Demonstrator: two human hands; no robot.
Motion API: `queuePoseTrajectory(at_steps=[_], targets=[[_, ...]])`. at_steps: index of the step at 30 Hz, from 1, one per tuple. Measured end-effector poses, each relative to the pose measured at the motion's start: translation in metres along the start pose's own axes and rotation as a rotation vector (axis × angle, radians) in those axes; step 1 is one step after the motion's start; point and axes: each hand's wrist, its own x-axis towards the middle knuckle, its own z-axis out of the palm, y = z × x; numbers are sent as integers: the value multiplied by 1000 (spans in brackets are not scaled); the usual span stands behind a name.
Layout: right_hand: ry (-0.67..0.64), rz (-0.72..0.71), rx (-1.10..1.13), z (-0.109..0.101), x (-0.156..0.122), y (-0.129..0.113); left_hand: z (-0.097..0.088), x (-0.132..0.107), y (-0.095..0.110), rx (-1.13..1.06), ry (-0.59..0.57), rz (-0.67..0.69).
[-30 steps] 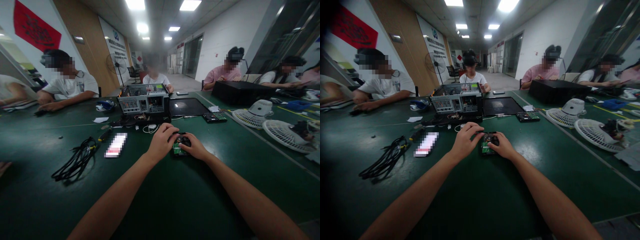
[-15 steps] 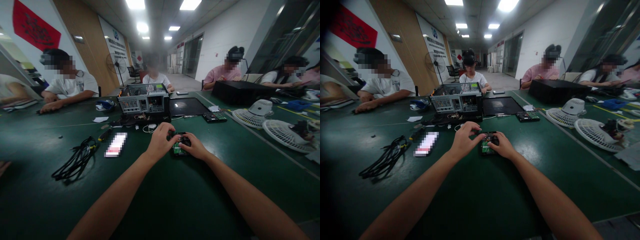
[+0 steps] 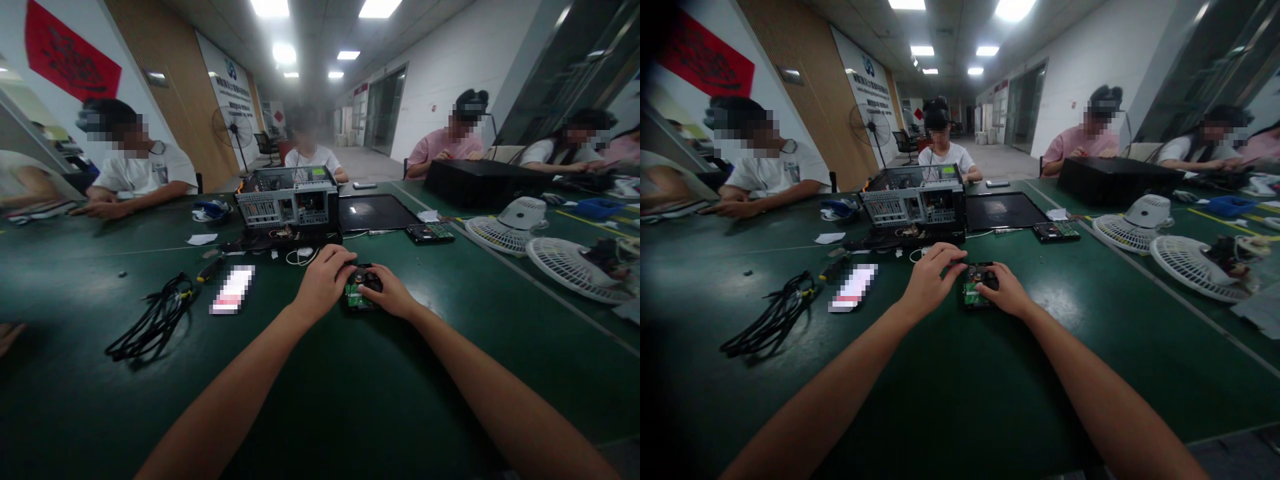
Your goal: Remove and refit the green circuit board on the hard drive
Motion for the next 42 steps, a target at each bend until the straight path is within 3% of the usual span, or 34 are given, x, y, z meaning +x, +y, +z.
queuePoseTrajectory(at_steps=[9, 19, 28, 37, 42], targets=[[-33, 25, -11, -2, -1, -1, 0, -1, 2, 5, -19, -115], [-10, 13, 4, -1, 0, 0, -1, 0, 0, 77, 50, 24], [-10, 2, 8, 0, -1, 1, -1, 1, 0, 14, -7, 37], [-21, -3, 5, -1, -1, 1, 0, 0, 3, -36, 40, -52], [-15, 4, 15, 0, 0, 2, -2, 1, 4, 5, 26, -4]])
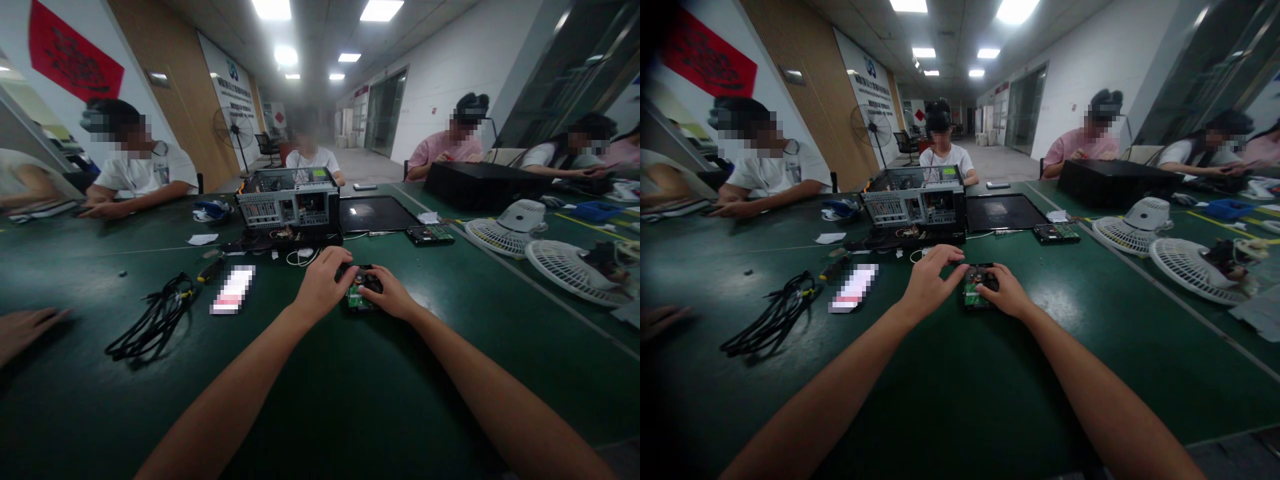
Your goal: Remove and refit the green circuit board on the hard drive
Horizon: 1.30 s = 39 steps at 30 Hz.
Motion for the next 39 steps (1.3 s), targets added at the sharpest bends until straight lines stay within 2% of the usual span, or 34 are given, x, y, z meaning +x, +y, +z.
queuePoseTrajectory(at_steps=[7, 16, 26, 32, 39], targets=[[-6, 11, -14, -1, 0, -2, 0, -1, -1, 73, 26, 40], [8, -3, -2, 0, 0, -2, 1, 0, -1, 4, -40, 42], [-2, 2, -2, -1, 0, -2, 2, -2, -3, -45, -19, -45], [2, 2, -6, -1, 0, -2, 0, 0, -2, 27, -12, 21], [-14, 25, -28, -2, 0, -5, 1, -1, -4, 67, 22, 29]])
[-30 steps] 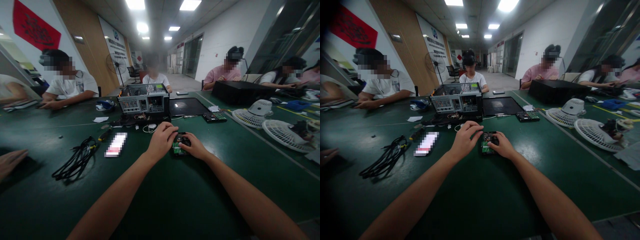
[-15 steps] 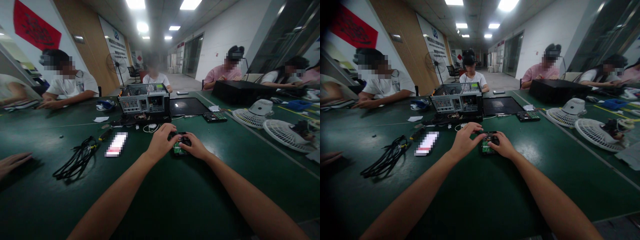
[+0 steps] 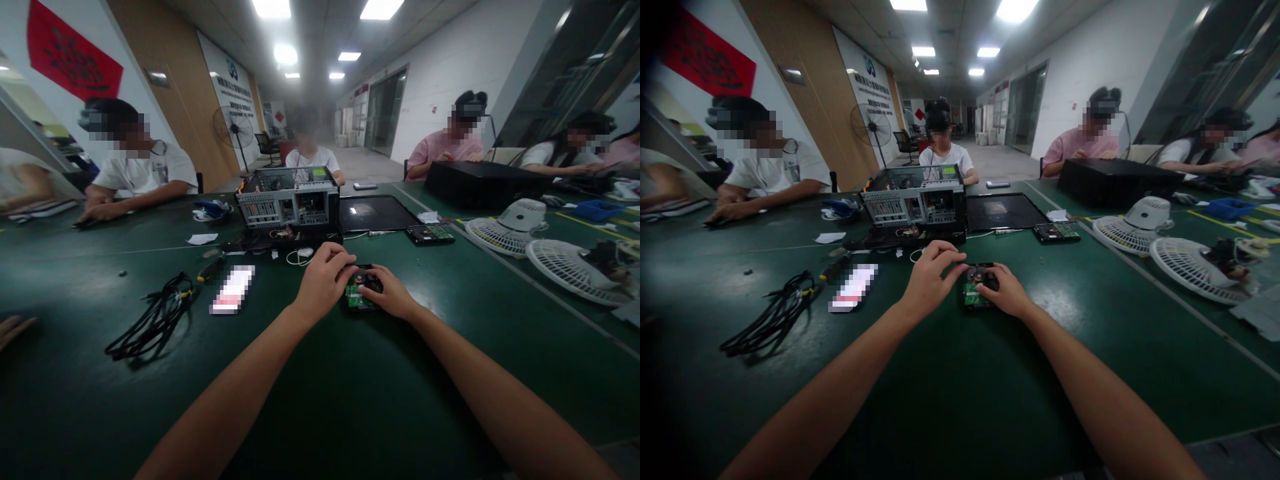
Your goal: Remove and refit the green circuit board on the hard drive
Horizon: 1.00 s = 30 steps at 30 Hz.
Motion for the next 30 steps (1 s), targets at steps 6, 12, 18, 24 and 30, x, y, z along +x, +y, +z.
queuePoseTrajectory(at_steps=[6, 12, 18, 24, 30], targets=[[-1, -18, -11, 2, 1, 3, 0, 0, 1, -22, -23, 3], [1, -15, 6, 2, 0, 3, -1, 0, 3, -57, -1, -24], [-6, -21, -3, 2, 0, 4, 2, -2, 1, -144, 17, -118], [7, -25, 14, 2, 0, 2, 2, -2, 5, -157, -5, -107], [33, -46, 31, 3, 0, 3, -2, 0, 7, -41, -34, -8]])
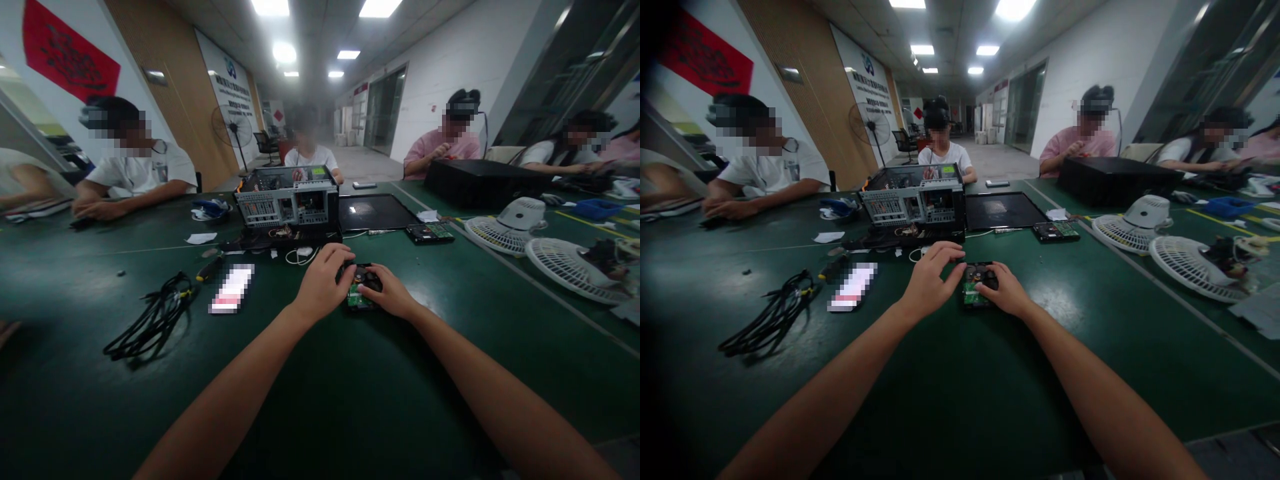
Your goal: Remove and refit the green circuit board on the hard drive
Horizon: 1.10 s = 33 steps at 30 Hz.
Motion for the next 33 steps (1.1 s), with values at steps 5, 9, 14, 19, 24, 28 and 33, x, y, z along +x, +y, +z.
queuePoseTrajectory(at_steps=[5, 9, 14, 19, 24, 28, 33], targets=[[-3, 16, -15, 1, 0, 3, 0, -1, -1, 40, -12, 10], [-7, 33, -33, 2, 0, 2, 0, -1, -1, 21, -42, -17], [-2, 46, -62, 2, 0, 1, 1, -1, -2, 4, -55, -23], [8, 39, -46, 3, 0, 2, 2, -1, -4, 0, -38, -19], [0, 55, -40, 1, 0, 0, 4, -2, -5, -8, -17, -32], [-1, 41, -39, 0, 1, -1, 5, -3, -7, -13, 21, -50], [-4, 49, -51, 1, 1, 1, 5, -2, -6, 14, 16, -32]])
